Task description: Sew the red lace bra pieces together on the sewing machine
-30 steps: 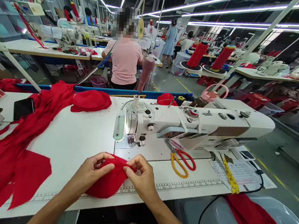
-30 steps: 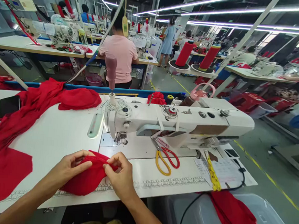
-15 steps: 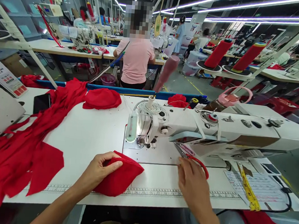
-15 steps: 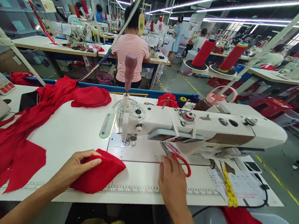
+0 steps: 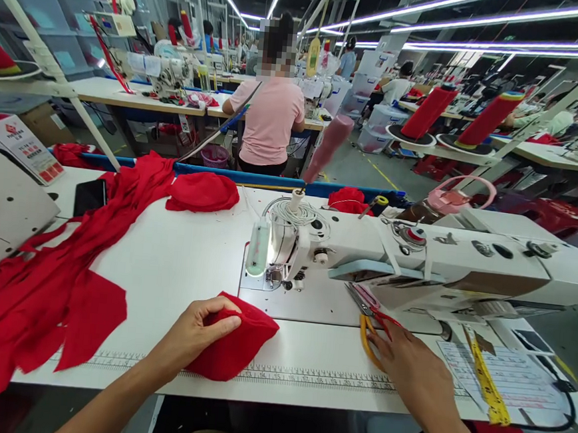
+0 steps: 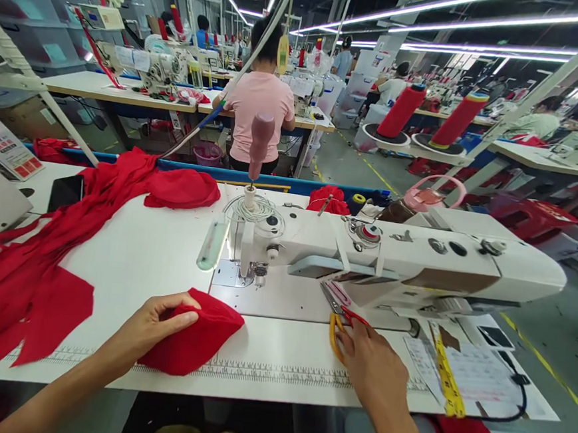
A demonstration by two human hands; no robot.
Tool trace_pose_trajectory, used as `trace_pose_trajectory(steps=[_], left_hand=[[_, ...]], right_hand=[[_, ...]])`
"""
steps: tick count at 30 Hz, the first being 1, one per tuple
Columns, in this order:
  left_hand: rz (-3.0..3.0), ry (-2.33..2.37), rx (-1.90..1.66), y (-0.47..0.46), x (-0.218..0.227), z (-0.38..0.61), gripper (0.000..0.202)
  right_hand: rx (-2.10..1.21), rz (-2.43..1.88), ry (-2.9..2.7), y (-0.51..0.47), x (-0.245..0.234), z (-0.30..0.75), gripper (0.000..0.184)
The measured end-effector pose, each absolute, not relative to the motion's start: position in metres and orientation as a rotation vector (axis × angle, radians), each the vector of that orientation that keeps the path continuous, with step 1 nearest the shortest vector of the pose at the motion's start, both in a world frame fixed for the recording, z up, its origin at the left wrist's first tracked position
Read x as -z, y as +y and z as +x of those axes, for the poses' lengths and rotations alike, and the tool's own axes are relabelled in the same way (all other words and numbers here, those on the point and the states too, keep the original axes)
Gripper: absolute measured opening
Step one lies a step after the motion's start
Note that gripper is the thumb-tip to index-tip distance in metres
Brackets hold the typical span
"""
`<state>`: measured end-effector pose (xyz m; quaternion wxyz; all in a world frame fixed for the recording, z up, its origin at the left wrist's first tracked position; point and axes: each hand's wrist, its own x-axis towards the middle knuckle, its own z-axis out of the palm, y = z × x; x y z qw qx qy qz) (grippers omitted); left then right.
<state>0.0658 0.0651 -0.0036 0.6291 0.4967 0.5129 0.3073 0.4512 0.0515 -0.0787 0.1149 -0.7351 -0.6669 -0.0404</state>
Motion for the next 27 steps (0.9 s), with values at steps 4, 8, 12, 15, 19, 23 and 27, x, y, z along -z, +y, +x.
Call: trace_pose_trajectory(steps=[4, 8, 12, 15, 19, 23, 27], left_hand=[[1.103, 1.169, -0.714, 0.063, 0.006, 0.062, 0.03], [1.1, 1.157, -0.715, 0.06, 0.008, 0.059, 0.03], [1.145, 1.124, -0.687, 0.058, 0.009, 0.059, 0.029], [1.162, 1.095, -0.67, 0.058, 0.01, 0.061, 0.029], [1.264, 1.098, -0.671, 0.057, 0.01, 0.063, 0.028], [1.335, 1.078, -0.68, 0.056, 0.007, 0.06, 0.025], [1.341, 1.08, -0.684, 0.055, 0.006, 0.059, 0.024]], right_hand=[[-0.032, -2.283, -1.902, 0.049, 0.064, 0.451, 0.036], [-0.251, -2.13, -1.782, 0.037, 0.055, 0.448, 0.038], [-0.381, -1.953, -1.64, 0.017, 0.052, 0.421, 0.044], [-0.555, -1.828, -1.734, 0.009, 0.044, 0.385, 0.039], [-0.56, -1.669, -2.057, 0.02, 0.024, 0.346, 0.046], [-0.512, -1.478, -2.325, 0.036, 0.007, 0.329, 0.048], [-0.511, -1.341, -2.468, 0.048, 0.002, 0.32, 0.05]])
